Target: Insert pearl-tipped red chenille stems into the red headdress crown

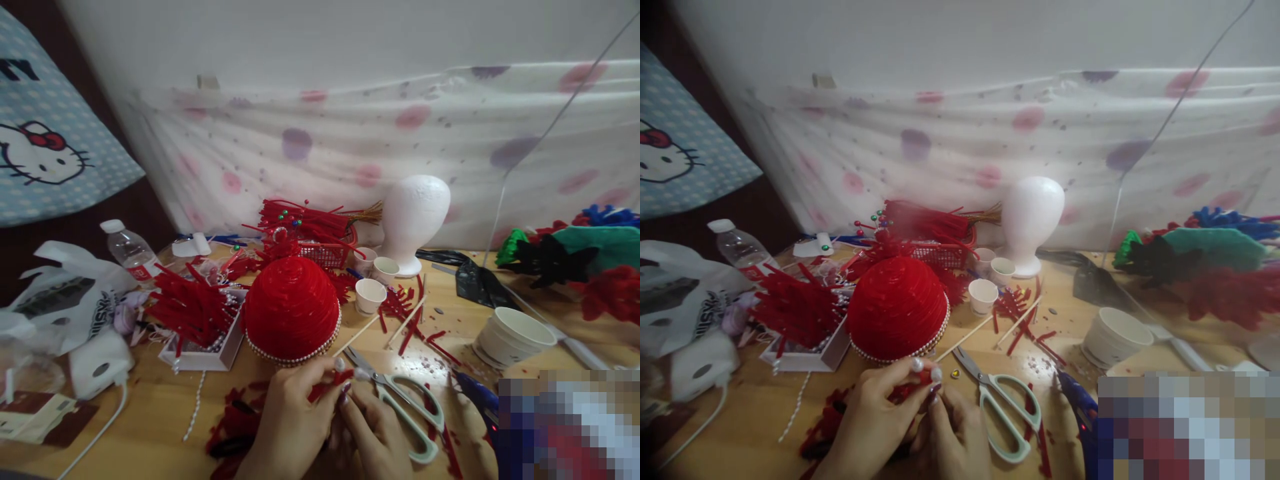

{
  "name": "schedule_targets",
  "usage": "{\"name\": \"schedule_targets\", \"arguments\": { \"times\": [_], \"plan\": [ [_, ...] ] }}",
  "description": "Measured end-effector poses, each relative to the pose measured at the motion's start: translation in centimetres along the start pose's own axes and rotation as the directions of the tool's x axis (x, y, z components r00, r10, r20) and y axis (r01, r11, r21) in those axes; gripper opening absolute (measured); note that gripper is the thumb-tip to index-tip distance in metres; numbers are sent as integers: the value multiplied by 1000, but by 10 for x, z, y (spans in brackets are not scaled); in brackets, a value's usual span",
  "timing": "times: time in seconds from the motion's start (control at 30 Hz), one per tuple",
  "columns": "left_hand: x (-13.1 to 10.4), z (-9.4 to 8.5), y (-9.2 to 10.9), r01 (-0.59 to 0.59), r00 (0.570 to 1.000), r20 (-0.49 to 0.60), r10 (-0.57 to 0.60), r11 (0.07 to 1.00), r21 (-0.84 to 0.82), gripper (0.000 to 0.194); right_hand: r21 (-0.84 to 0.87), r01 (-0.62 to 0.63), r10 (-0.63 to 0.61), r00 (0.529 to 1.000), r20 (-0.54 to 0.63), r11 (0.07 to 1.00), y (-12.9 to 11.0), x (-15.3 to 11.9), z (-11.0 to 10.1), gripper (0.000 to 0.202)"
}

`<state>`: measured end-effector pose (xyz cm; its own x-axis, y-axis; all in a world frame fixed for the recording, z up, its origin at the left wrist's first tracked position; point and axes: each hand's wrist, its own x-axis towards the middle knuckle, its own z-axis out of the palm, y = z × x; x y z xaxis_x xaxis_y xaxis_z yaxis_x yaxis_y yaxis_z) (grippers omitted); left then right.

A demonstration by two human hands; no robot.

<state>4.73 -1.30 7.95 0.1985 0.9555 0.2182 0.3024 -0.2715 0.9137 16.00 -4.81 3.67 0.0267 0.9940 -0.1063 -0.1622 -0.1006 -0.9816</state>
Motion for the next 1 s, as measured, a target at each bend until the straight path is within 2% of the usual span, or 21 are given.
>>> {"name": "schedule_targets", "arguments": {
  "times": [0.27,0.47,0.6,0.77,1.0],
  "plan": [
    [1,-1,-3,3,1000,-3,-3,1000,2,19,83,-70,73,997,-33,994,2,0,5,50],
    [-2,-5,-9,-12,1000,-26,14,997,71,18,60,-78,79,997,-11,995,3,0,6,52],
    [-7,-3,-10,-48,997,-57,57,988,148,21,68,-71,70,997,25,995,6,1,5,50],
    [-8,-3,-16,-84,992,-81,96,987,136,20,88,-46,39,995,87,995,12,2,7,52],
    [-12,-3,-18,-24,995,-97,35,994,109,21,45,-92,88,992,94,995,20,3,9,54]
  ]
}}
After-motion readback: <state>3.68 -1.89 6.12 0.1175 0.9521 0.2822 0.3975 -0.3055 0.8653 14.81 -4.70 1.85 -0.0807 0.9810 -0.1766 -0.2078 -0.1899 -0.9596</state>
